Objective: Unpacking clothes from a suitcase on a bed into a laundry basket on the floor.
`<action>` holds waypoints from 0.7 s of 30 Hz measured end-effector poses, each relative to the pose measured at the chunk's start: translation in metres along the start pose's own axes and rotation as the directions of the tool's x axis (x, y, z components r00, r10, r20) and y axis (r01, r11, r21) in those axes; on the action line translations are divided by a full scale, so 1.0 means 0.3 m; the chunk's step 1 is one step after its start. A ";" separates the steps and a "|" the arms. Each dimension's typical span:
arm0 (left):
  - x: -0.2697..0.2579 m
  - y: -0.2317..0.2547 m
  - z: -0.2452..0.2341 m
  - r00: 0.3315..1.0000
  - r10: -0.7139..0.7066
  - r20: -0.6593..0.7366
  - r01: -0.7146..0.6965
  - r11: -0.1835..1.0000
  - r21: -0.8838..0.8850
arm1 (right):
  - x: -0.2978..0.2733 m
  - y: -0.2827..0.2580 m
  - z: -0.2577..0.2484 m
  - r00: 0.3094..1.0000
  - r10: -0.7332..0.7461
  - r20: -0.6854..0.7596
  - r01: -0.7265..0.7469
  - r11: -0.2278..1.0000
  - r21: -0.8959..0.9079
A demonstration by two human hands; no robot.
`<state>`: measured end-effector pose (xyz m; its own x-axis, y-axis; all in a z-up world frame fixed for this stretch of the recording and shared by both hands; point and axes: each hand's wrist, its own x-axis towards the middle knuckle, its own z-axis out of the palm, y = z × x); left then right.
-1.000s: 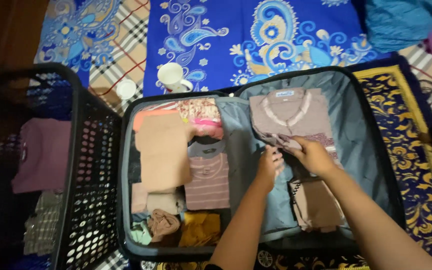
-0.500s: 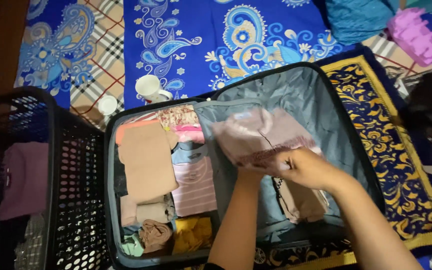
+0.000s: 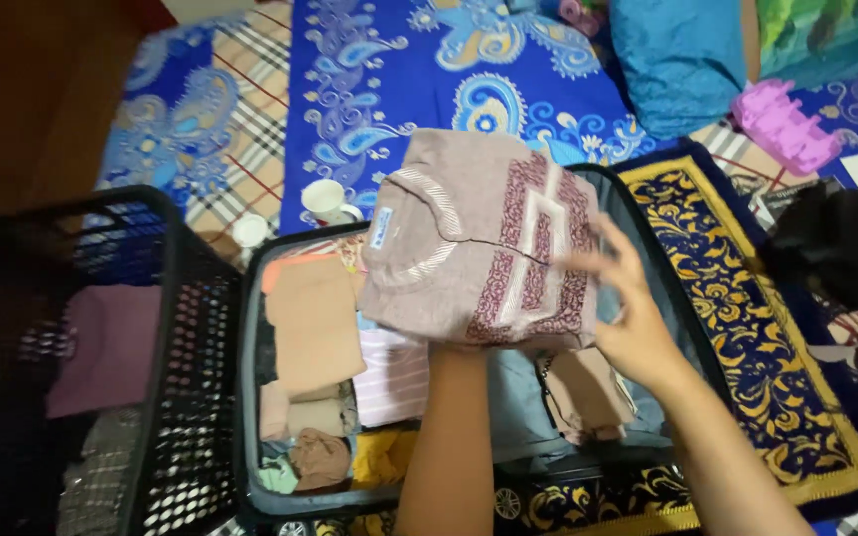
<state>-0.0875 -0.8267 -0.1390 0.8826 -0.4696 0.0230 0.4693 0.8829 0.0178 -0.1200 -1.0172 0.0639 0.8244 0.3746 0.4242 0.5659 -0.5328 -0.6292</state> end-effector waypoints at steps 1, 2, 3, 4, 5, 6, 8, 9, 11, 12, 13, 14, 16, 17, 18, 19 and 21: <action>-0.057 0.005 0.007 1.000 0.014 0.007 -0.015 1.000 0.015 | -0.001 0.000 0.027 0.975 0.100 -0.200 -0.051 0.971 0.235; -0.113 0.008 0.014 0.999 0.029 0.015 -0.029 0.999 0.030 | -0.001 -0.001 0.054 0.903 0.236 -0.358 -0.047 0.885 0.464; -0.136 0.154 0.072 0.999 0.045 0.022 -0.045 0.998 0.046 | -0.008 0.006 0.069 0.905 0.224 -0.361 -0.032 0.883 0.468; -0.071 0.224 0.138 0.998 0.060 0.030 -0.062 0.996 0.062 | -0.014 0.012 0.084 0.837 0.486 -0.250 -0.111 0.599 0.793; -0.024 0.204 0.166 0.996 0.076 0.037 -0.079 0.994 0.076 | -0.020 0.021 0.098 0.749 0.662 -0.029 -0.134 0.195 0.972; -0.037 0.228 0.223 0.995 0.093 0.045 -0.096 0.991 0.091 | -0.004 -0.024 0.089 0.759 0.651 -0.028 -0.129 0.193 0.973; -0.063 0.287 0.348 0.990 0.124 0.067 -0.131 0.984 0.121 | 0.038 -0.118 0.070 0.925 0.223 0.307 -0.077 -0.683 0.727; -0.076 0.317 0.391 0.987 0.137 0.081 -0.147 0.980 0.135 | 0.059 -0.146 0.073 0.931 0.207 0.301 -0.084 -0.681 0.727; -0.106 0.378 0.473 0.981 0.161 0.108 -0.177 0.972 0.158 | 0.100 -0.198 0.081 0.827 0.408 0.387 -0.167 -0.479 0.862; -0.121 0.402 0.514 0.978 0.172 0.121 -0.191 0.967 0.167 | 0.110 -0.195 0.088 0.834 0.398 0.382 -0.169 -0.474 0.864; -0.151 0.419 0.548 0.974 0.187 0.130 -0.208 0.963 0.171 | 0.111 -0.193 0.098 0.794 0.429 0.431 -0.236 -0.435 0.869; -0.184 0.441 0.579 0.969 0.202 0.139 -0.225 0.958 0.175 | 0.113 -0.192 0.112 0.750 0.462 0.473 -0.303 -0.396 0.867; -0.287 0.486 0.635 0.959 0.247 0.140 -0.270 0.946 0.181 | 0.135 -0.228 0.139 0.765 0.412 0.495 -0.340 -0.394 0.854; -0.328 0.521 0.672 0.952 0.267 0.152 -0.293 0.938 0.186 | 0.164 -0.246 0.150 0.786 0.368 0.497 -0.359 -0.383 0.851; -0.369 0.554 0.709 0.944 0.287 0.164 -0.316 0.929 0.191 | 0.181 -0.265 0.163 0.791 0.353 0.500 -0.369 -0.377 0.850; -0.412 0.583 0.742 0.936 0.305 0.174 -0.337 0.922 0.193 | 0.193 -0.282 0.175 0.790 0.349 0.505 -0.374 -0.379 0.847; -0.501 0.641 0.801 0.921 0.339 0.194 -0.375 0.906 0.197 | 0.220 -0.324 0.199 0.792 0.335 0.511 -0.386 -0.375 0.843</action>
<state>-0.1366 -0.5875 0.1013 0.9660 -0.1341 0.2211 0.0885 0.9749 0.2044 -0.1212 -0.8953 0.1142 0.8371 0.5060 -0.2079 -0.5385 0.6951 -0.4762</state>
